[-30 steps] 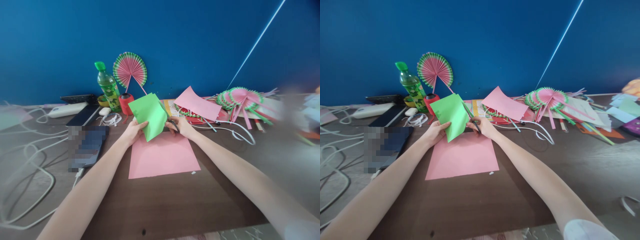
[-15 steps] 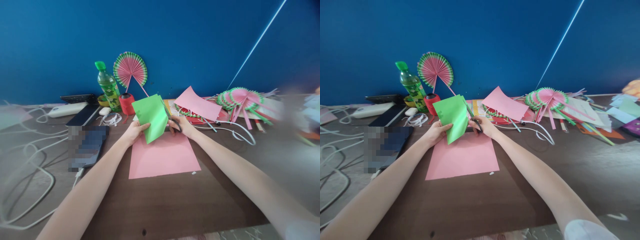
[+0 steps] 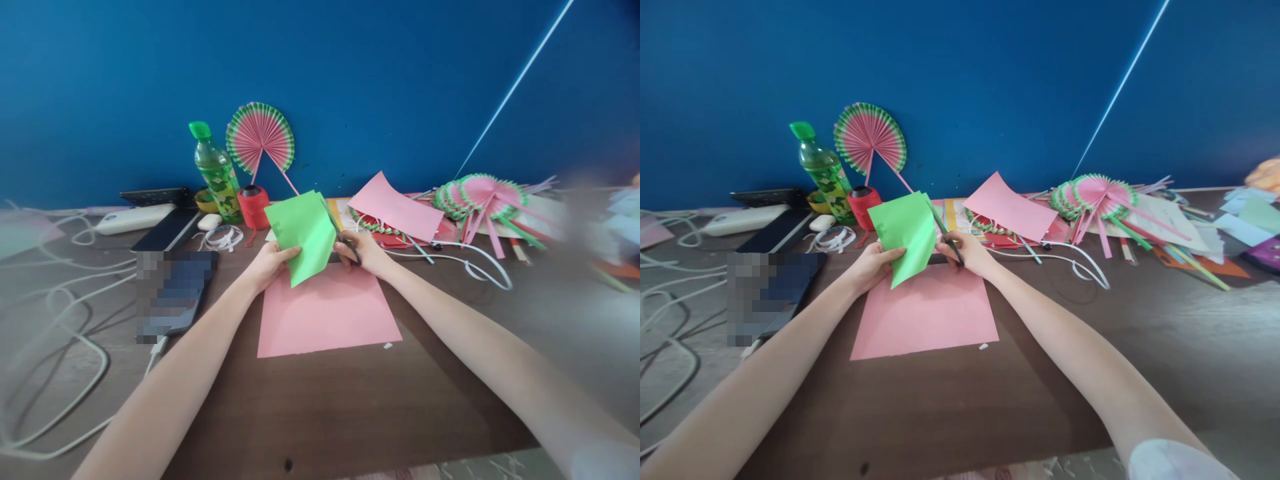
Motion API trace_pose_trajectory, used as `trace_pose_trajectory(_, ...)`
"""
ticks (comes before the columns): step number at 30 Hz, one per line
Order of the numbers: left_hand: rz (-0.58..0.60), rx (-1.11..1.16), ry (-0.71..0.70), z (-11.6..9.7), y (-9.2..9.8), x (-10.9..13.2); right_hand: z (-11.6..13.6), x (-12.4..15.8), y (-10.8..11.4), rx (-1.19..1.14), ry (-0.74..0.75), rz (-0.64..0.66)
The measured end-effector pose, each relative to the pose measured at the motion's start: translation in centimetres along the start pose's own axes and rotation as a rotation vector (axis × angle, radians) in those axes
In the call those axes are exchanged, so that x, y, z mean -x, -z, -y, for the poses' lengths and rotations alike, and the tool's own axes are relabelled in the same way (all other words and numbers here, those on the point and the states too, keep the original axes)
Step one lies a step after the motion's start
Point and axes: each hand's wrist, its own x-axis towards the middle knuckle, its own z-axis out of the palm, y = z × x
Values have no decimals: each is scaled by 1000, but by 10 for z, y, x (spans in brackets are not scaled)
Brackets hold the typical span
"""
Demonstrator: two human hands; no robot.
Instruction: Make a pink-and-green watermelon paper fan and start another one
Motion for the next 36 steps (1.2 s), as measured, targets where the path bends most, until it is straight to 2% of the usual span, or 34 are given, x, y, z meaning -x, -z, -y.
trace_pose_trajectory(8,-68,60,15,-1,-3,-1,3,1,-1,44,-28,-20)
trace_pose_trajectory(15,-49,47,26,-1,-4,0,1,0,-2,12,-42,-22)
trace_pose_trajectory(22,-47,-20,57,0,-5,0,-9,-5,3,229,95,-113)
trace_pose_trajectory(36,28,-79,47,3,-2,-2,-8,-6,1,258,143,-153)
